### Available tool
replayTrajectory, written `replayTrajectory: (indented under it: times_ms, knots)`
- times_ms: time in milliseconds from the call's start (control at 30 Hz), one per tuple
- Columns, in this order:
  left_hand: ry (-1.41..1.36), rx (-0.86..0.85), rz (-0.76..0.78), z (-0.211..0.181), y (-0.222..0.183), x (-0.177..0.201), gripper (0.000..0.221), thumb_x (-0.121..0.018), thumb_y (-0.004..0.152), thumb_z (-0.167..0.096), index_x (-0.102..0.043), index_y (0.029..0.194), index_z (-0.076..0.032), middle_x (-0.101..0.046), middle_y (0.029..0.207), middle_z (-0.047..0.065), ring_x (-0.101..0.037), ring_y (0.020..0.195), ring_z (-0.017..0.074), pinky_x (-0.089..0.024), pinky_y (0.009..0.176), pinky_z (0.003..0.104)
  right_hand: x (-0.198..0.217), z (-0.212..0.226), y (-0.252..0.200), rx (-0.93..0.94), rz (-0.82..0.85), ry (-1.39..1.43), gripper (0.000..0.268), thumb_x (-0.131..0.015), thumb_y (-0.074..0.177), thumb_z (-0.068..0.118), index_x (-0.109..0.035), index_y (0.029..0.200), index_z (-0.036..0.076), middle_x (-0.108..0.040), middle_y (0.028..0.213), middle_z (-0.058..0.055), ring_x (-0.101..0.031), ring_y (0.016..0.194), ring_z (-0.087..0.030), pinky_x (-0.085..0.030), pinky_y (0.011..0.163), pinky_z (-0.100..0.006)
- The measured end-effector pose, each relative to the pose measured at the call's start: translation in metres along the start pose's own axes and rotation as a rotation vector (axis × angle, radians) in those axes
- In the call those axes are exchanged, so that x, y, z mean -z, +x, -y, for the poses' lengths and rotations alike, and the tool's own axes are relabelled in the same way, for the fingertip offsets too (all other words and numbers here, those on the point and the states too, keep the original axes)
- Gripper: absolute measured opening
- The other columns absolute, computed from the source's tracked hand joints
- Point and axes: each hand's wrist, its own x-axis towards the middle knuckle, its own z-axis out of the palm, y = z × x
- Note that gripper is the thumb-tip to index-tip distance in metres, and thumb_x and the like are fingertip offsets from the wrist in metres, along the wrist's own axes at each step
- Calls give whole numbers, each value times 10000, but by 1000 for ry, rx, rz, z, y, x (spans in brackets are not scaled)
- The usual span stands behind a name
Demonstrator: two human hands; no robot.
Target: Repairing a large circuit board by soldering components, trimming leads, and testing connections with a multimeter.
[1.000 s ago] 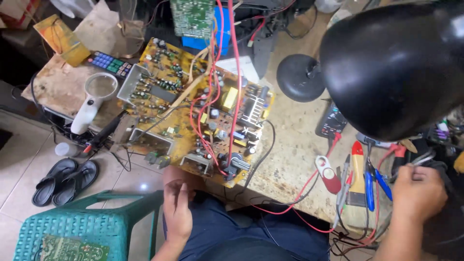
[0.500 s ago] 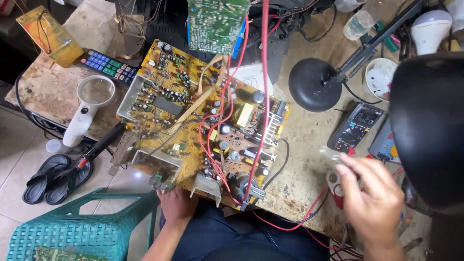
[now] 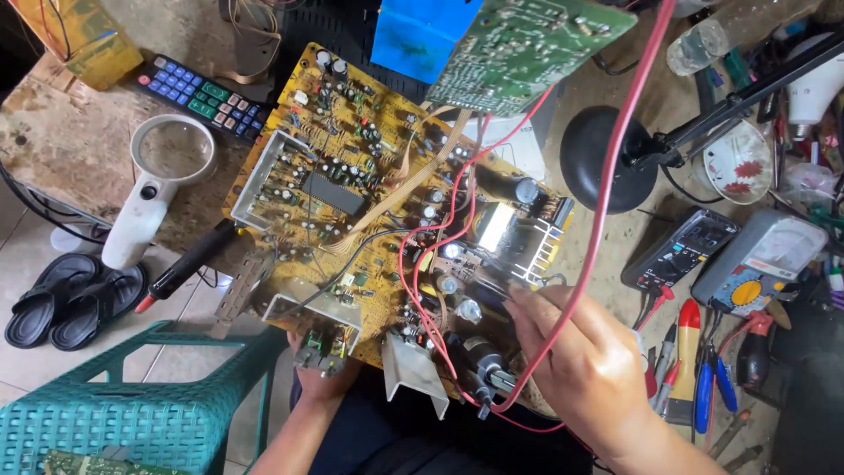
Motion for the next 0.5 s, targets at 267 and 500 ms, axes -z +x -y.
replayTrajectory:
  times_ms: [267,500]
  knots:
    - [-4,-11,29,71,15,-85,301,-722,768,-437,-784,937,-195,-767,919,65,-700,964,370,-447,985,548,6,13,11,-3,46,-80,154,-735,963,96,-746,1098,24,-691,955,-72,-688,802,-235,-582,708,-335]
    - [5,-13,49,93,9,-131,305,-722,767,-441,-783,942,-199,-767,921,65,-701,963,369,-452,977,543,8,12,11,-3,71,-40,170,-731,954,103,-731,1095,8,-673,944,-88,-685,790,-242,-601,714,-356]
